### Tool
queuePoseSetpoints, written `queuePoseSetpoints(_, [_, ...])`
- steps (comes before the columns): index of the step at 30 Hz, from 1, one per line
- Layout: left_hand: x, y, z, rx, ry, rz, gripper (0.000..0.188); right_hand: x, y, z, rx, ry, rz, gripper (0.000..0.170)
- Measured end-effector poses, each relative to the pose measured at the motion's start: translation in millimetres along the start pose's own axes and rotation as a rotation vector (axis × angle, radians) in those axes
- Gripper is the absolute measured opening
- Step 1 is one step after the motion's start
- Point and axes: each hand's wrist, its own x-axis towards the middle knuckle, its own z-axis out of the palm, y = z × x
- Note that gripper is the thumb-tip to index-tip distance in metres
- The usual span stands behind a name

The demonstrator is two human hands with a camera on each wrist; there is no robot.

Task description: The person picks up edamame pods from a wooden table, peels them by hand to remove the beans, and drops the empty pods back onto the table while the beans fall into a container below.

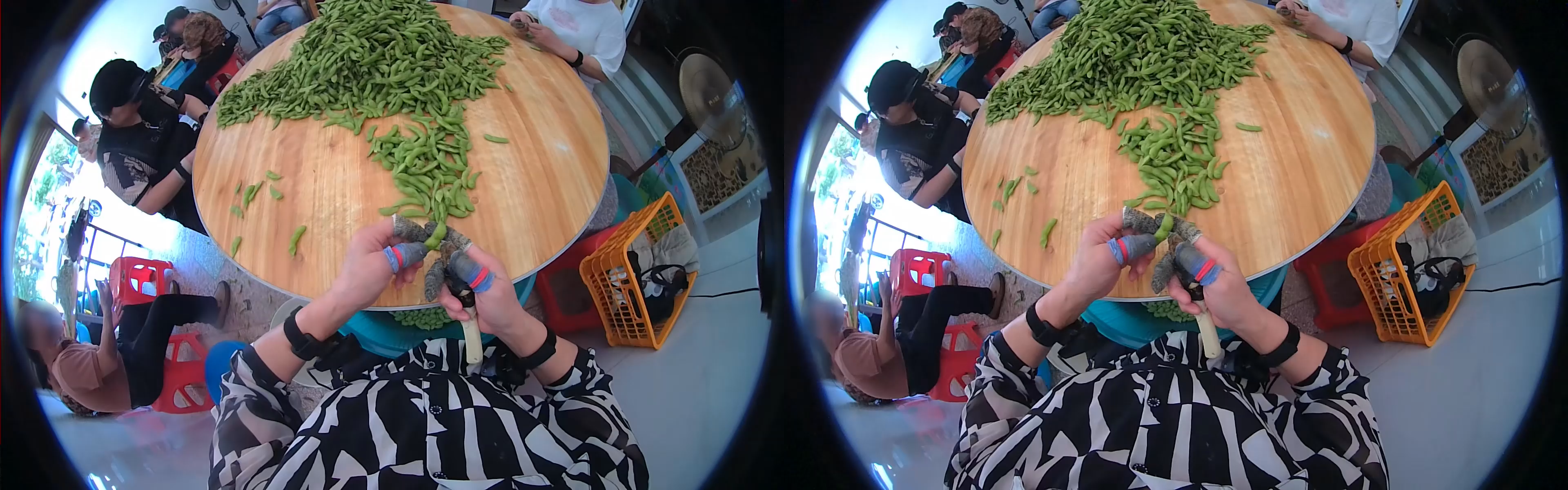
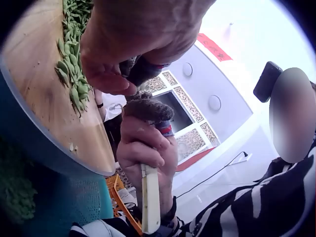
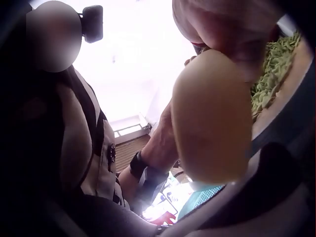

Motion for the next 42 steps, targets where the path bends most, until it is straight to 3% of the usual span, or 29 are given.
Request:
queuePoseSetpoints(6, [-4,-3,5,0.035,0.002,0.109,0.020,1,-2,7,-0.101,0.097,-0.028,0.031])
queuePoseSetpoints(13, [-4,-15,6,0.024,0.080,0.178,0.021,3,-4,-3,-0.171,0.042,-0.057,0.028])
queuePoseSetpoints(15, [-2,-14,6,-0.018,0.080,0.168,0.021,2,-6,-5,0.063,0.004,-0.006,0.027])
queuePoseSetpoints(17, [-1,-10,6,-0.463,-0.064,0.051,0.021,1,-11,-5,0.095,-0.038,-0.001,0.027])
queuePoseSetpoints(24, [-3,-12,7,-0.872,-0.340,-0.184,0.024,-3,-7,-14,0.292,-0.131,0.080,0.030])
queuePoseSetpoints(27, [-8,-12,8,-0.706,-0.234,-0.138,0.024,-3,-8,-11,0.170,-0.111,0.033,0.029])
queuePoseSetpoints(29, [-10,-9,9,0.024,-0.020,0.211,0.028,-3,-10,-7,0.201,-0.037,0.072,0.029])
queuePoseSetpoints(30, [-10,-3,6,0.033,-0.016,0.213,0.028,-1,-10,-5,0.231,0.047,0.100,0.028])
queuePoseSetpoints(32, [-14,4,4,0.883,0.015,0.628,0.032,0,-8,-2,0.223,0.051,0.117,0.028])
queuePoseSetpoints(36, [-15,10,0,0.962,0.016,0.775,0.024,0,-6,-2,0.161,0.029,0.110,0.026])
queuePoseSetpoints(38, [-19,17,2,0.317,-0.024,0.035,0.017,2,-2,-4,0.165,0.035,0.098,0.027])
queuePoseSetpoints(39, [-19,14,0,0.313,-0.022,0.036,0.017,2,-1,-5,0.167,0.041,0.089,0.027])
queuePoseSetpoints(41, [-17,5,-6,-0.032,-0.115,-0.084,0.016,0,-3,-4,0.132,0.024,0.075,0.027])
queuePoseSetpoints(42, [-18,8,-3,-0.031,-0.115,-0.086,0.016,-1,-2,-3,0.102,0.009,0.058,0.028])
